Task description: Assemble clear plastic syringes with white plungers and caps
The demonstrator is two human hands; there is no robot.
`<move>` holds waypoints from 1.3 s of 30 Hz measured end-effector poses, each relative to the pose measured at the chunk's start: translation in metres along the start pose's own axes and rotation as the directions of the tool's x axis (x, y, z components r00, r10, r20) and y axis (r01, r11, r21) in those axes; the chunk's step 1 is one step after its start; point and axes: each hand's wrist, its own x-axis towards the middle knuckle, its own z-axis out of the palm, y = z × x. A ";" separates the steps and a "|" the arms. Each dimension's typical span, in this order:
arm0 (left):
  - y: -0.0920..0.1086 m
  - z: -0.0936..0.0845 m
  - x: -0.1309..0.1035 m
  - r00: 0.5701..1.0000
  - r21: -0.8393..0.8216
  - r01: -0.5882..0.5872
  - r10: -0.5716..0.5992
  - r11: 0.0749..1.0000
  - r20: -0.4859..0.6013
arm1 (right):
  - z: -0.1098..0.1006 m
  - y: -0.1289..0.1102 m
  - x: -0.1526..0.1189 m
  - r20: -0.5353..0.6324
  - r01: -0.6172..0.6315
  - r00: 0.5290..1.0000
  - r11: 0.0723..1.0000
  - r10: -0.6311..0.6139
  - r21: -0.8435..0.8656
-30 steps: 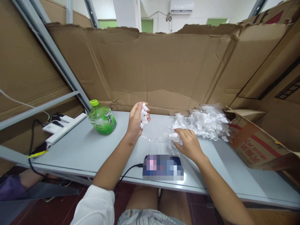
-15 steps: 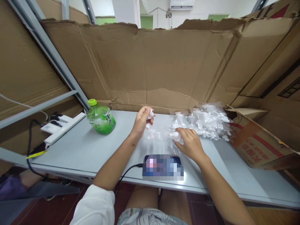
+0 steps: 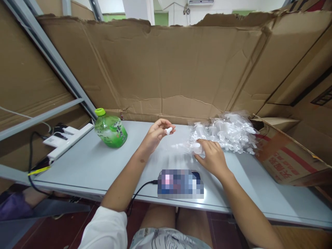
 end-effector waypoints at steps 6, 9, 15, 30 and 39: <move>0.000 0.000 -0.002 0.991 0.137 -0.133 0.135 0.982 -0.007 | 0.001 0.004 0.000 0.001 -0.043 0.999 0.999 0.042 0.020; -0.003 -0.007 0.000 0.960 0.204 -0.228 0.255 0.952 -0.113 | -0.003 0.008 0.001 -0.001 -0.084 0.996 0.994 0.084 0.068; -0.010 -0.010 -0.001 0.991 0.231 -0.109 0.124 0.967 -0.054 | -0.021 0.015 0.002 0.026 -0.325 0.937 0.842 0.348 0.431; -0.027 0.050 -0.029 0.914 0.353 -0.137 -0.019 0.926 0.404 | -0.001 0.006 0.011 0.156 -0.510 0.731 0.379 0.665 0.772; -0.032 0.048 -0.031 0.963 0.281 -0.133 0.058 0.950 0.262 | -0.015 0.002 0.010 0.320 -0.342 0.935 0.152 0.154 0.927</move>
